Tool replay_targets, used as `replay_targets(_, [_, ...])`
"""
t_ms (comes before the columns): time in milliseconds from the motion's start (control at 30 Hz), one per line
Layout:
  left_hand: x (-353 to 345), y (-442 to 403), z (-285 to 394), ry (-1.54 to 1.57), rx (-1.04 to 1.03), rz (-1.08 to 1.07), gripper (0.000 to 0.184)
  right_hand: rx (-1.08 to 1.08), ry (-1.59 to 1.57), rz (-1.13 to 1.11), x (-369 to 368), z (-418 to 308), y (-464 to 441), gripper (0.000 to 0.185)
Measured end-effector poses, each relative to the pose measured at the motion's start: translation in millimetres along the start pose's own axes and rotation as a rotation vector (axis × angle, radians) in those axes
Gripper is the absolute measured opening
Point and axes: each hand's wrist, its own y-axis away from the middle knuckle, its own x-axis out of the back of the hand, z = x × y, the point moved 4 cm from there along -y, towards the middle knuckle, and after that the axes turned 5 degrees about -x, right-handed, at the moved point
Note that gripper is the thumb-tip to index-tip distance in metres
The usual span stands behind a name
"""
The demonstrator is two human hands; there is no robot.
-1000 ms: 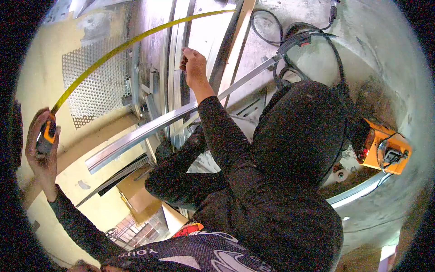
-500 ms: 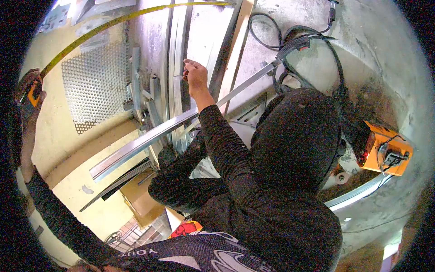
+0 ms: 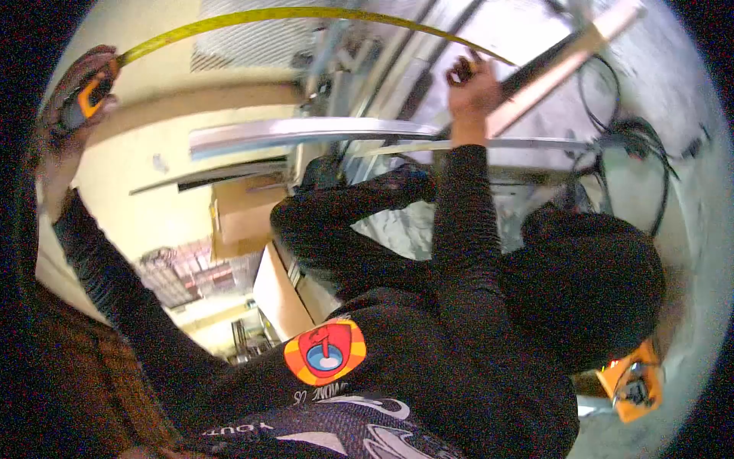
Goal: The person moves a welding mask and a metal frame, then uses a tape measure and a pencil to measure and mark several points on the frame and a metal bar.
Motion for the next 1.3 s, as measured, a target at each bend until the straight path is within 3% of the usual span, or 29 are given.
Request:
replay_targets(133, [-16, 78, 5, 0.1, 0.139, 0.123, 0.045, -0.077, -0.042, -0.027, -30, -4, 25, 0.06])
replay_targets(300, [-56, 179, 26, 0.249, 0.276, 0.258, 0.048, -0.022, 0.041, -0.106, -52, -8, 28, 0.04])
replay_targets(367, [-87, 227, 29, 0.495, 0.51, 0.38, 0.047, 0.0, 0.077, -0.153, -54, -10, 27, 0.036])
replay_targets(433, [-131, 279, 24, 0.589, 0.639, 0.39, 0.056, -0.09, 0.041, -0.36, -58, -4, 30, 0.033])
replay_targets(500, [-184, 318, 23, 0.705, 0.667, 0.41, 0.066, -0.09, 0.091, -0.256, -70, 5, 43, 0.03])
replay_targets(567, [-248, 345, 31, 1.235, 0.719, 0.564, 0.06, -0.072, 0.248, -0.257, -76, 11, 50, 0.03])
replay_targets(633, [-306, 383, 35, 1.225, 0.916, 0.404, 0.053, -0.037, 0.414, -0.217, -78, 13, 50, 0.035])
replay_targets(700, [-329, 375, 56, 1.317, 0.964, 0.371, 0.053, 0.081, 0.591, -0.181, -83, 11, 61, 0.036])
replay_targets(767, [-345, 372, 63, 1.356, 0.926, 0.359, 0.054, 0.083, 0.575, -0.227, -77, 6, 55, 0.034])
replay_targets(900, [-354, 370, 60, 1.333, 0.884, 0.361, 0.044, 0.033, 0.545, -0.25, -64, 3, 54, 0.033])
replay_targets(967, [-349, 371, 52, 0.929, 0.979, 0.251, 0.039, -0.042, 0.461, -0.31, -63, 8, 54, 0.03])
replay_targets(1033, [-339, 370, 41, 0.776, 0.93, 0.214, 0.033, -0.044, 0.49, -0.298, -62, 9, 55, 0.03])
replay_targets(1100, [-349, 384, 26, 0.898, 1.004, 0.347, 0.029, -0.068, 0.508, -0.317, -61, 10, 61, 0.03])
replay_targets(1200, [-317, 352, 25, 0.854, 0.898, 0.403, 0.026, -0.162, 0.568, -0.512, -54, 9, 57, 0.032])
replay_targets(1300, [-318, 318, 17, 0.822, 0.838, 0.337, 0.029, -0.29, 0.628, -0.541, -47, 20, 63, 0.035])
